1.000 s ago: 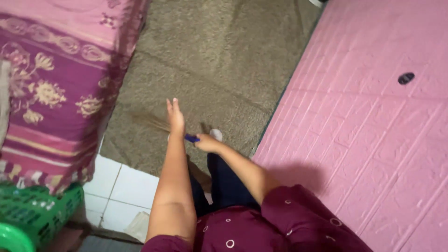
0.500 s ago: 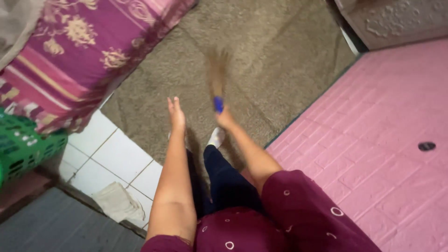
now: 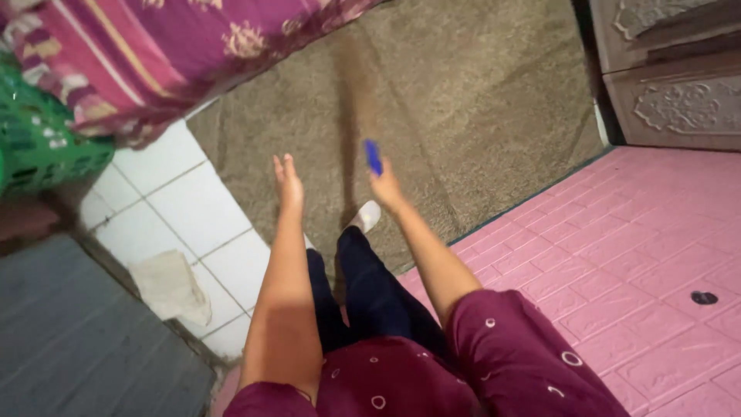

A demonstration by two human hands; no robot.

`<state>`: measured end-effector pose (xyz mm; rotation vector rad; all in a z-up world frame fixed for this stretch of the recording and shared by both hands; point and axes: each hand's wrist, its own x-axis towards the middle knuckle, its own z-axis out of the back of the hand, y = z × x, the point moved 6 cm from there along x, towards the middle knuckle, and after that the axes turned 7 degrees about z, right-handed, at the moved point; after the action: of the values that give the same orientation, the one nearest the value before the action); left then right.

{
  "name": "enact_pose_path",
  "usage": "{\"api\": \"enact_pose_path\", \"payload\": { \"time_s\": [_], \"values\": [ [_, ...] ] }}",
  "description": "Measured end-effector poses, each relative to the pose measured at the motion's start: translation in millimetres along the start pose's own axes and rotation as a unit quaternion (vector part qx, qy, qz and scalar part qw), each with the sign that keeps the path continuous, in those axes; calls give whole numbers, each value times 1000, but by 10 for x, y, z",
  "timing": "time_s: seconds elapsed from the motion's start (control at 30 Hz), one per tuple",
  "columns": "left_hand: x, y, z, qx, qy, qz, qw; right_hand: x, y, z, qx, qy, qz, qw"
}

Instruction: The person is seen cleaning the room by sweeping the bed and floor with a broom.

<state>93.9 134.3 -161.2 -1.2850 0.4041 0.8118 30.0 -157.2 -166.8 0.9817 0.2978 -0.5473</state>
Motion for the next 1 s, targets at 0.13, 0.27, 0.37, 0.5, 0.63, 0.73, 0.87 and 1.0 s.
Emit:
{"api": "enact_pose_path", "payload": {
  "time_s": [0.13,0.27,0.37,0.5,0.63,0.73,0.87,1.0],
  "values": [
    [-323,-117,400,6,-17,-8,1000,443,-200,-305,14,-48,7,999],
    [-577,-246,645,-19,-18,87,996,59,114,-1429,-39,87,88,992],
    [-310,86,782,-45,-33,70,996,-727,799,-2045,-71,243,121,960],
    [-276,31,1132,-62,-59,31,996,-1324,1079,-2220,79,302,86,946],
    [-329,-9,1483,-120,-77,72,987,-1004,477,-1663,64,175,83,979],
    [-309,166,1632,-156,-71,94,981,-733,376,-1271,-52,31,140,988],
    [-175,526,1823,-203,-74,74,974,-669,646,-1749,4,58,-21,998],
    [-251,517,2267,-43,-96,115,988,-867,407,-2975,-130,221,57,965]
  ]
}}
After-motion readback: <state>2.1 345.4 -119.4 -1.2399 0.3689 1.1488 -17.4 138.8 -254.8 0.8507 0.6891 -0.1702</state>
